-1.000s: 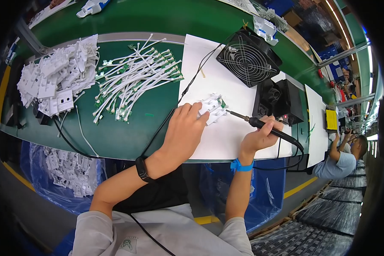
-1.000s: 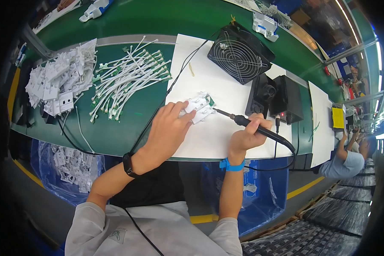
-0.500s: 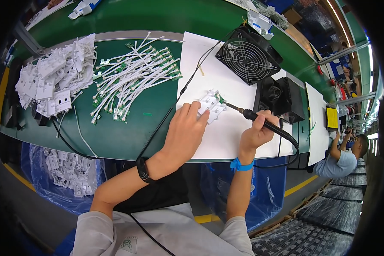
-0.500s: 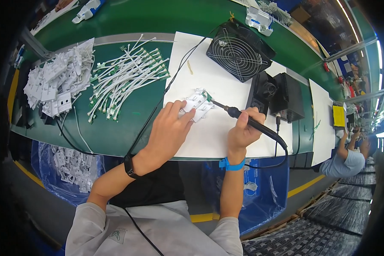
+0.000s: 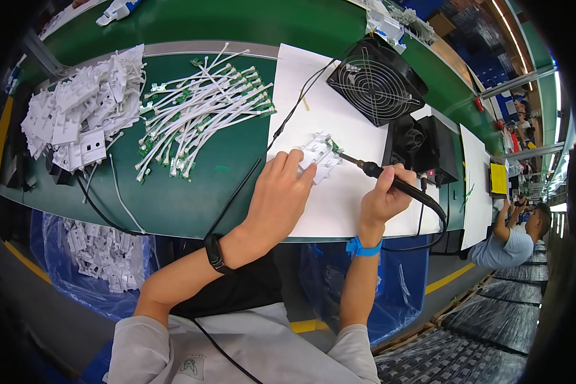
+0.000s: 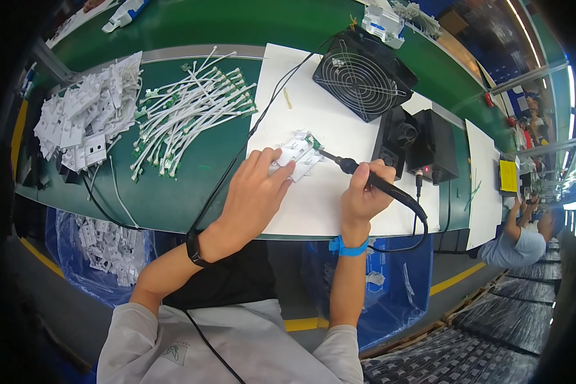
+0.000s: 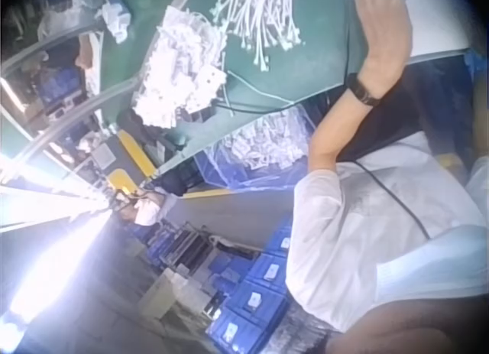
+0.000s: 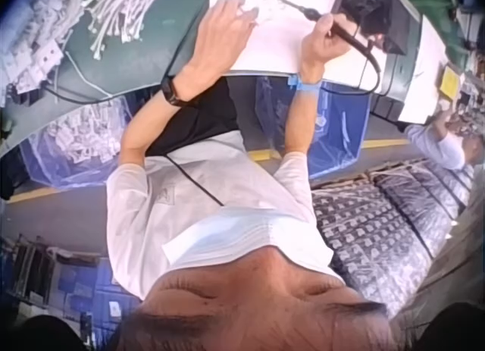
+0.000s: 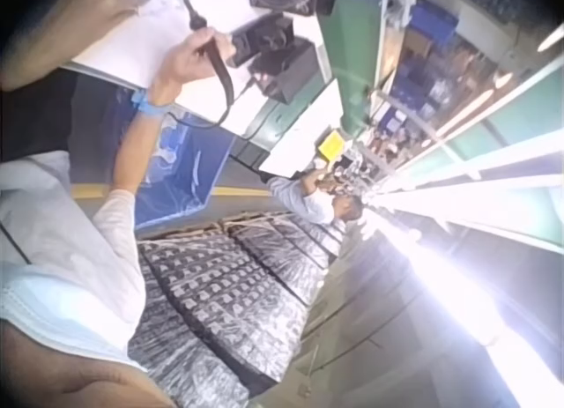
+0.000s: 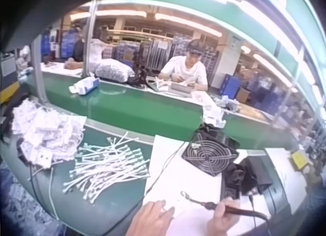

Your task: The person solders wires onto small circuit board components at an assembly line station, using a soldering iron and solder wire.

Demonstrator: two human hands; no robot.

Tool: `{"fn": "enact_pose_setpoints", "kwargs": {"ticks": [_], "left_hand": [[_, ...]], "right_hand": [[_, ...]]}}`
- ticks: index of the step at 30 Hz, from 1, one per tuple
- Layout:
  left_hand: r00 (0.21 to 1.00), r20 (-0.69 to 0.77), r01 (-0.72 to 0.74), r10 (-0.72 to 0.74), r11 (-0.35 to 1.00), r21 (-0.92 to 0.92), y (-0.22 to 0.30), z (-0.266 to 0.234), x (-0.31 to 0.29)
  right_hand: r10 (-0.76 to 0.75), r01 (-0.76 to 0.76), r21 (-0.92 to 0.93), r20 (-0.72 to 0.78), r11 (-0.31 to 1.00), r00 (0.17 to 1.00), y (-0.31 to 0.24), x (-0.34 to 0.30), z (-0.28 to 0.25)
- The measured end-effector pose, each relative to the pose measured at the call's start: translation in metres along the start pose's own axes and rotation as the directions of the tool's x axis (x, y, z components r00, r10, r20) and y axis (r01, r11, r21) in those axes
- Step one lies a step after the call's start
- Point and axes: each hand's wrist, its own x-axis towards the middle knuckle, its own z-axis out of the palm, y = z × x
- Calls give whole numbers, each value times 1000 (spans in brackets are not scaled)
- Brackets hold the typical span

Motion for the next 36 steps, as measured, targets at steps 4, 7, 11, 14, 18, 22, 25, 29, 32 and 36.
{"fn": "enact_pose_setpoints", "kwargs": {"ticks": [4, 7, 11, 14, 18, 22, 25, 29, 32, 36], "left_hand": [[1000, 2, 1, -1, 1000, 6, 0, 0, 0], [1000, 11, 7, -7, 1000, 2, 0, -1, 0], [1000, 14, 5, -5, 1000, -2, 1, -1, 0], [1000, 20, 6, -6, 1000, 6, 0, -1, 0], [1000, 21, 10, -10, 1000, 6, 1, -1, -2], [999, 39, 11, -12, 1000, 18, 2, 1, -2], [999, 50, 16, -16, 1000, 10, 2, 1, 1], [998, 8, 56, -56, 998, -4, 13, -11, 5], [989, -4, 146, -147, 988, -50, 20, 4, 12], [993, -28, 110, -111, 993, -33, 12, 16, 11]], "right_hand": [[5, -6, -31, -10, 1000, 1000, -2, 0, 0], [1, -2, -49, -21, 999, 1000, -3, 0, 1], [-15, 13, -56, -31, 998, 999, -4, 0, 1], [-33, 30, -63, -40, 998, 999, -4, 0, 1], [-15, 13, -58, -36, 998, 999, -5, -2, -1], [-32, 26, -81, -62, 996, 998, -4, -4, -3], [-53, 40, -94, -139, 995, 989, 3, -7, -2], [-136, 110, -103, -305, 989, 943, -10, 2, -3], [-246, 155, -243, -409, 958, 879, -10, 17, -20], [-299, 115, -389, -456, 914, 838, -6, 53, -56]]}}
